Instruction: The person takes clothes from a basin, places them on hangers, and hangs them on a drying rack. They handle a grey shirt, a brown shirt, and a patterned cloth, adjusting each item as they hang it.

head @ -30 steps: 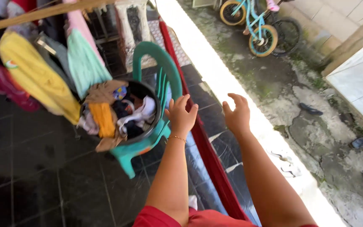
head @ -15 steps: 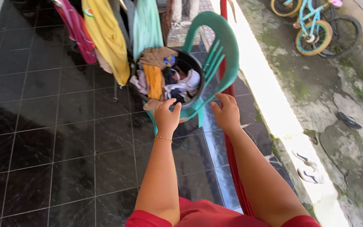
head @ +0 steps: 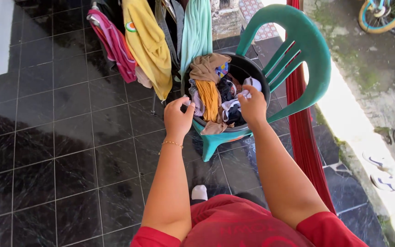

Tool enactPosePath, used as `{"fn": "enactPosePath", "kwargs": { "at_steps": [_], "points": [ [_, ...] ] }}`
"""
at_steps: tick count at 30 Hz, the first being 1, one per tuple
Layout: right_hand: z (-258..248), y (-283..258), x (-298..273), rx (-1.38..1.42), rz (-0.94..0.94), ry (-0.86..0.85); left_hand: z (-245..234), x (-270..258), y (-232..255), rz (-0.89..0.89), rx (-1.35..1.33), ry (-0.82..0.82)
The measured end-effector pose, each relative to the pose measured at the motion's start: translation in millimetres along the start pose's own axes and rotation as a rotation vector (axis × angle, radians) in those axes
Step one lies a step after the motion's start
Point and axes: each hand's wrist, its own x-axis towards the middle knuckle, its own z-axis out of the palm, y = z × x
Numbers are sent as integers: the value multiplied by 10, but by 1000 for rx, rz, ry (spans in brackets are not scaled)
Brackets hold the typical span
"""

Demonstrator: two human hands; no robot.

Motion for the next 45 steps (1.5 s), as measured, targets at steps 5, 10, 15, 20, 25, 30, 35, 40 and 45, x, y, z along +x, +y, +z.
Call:
{"fn": "enactPosePath", "kwargs": {
  "at_steps": [5,10,15,20,25,30,35,40,45],
  "points": [
    [44,182,350,48,175,92,329,187,-344,-63,-7,-181],
    [466,796,1009,-65,230,74,995,334,-778,-102,32,-341],
    [1093,1186,1669,-202,196,-88,1342,783,-671,-319,140,-547],
    [1575,1756,2430,-334,257,-298,1605,1320,-260,-595,163,-842],
    [1906,2074,2882,-405,153,-448,2120,1480,-261,-610,392,-990],
    [1916,1879,2824,-378,-107,-658,2270,1696,-242,-630,486,-1103],
    [2116,2297,2727,-529,11,-883,2383,1662,-556,-678,455,-1108],
    [2073,2709,2716,-714,-206,-1072,2441,1605,-653,-703,455,-1106],
    [1587,1923,2777,-530,-228,-915,2448,1641,-605,-705,449,-1109]
  ]
}}
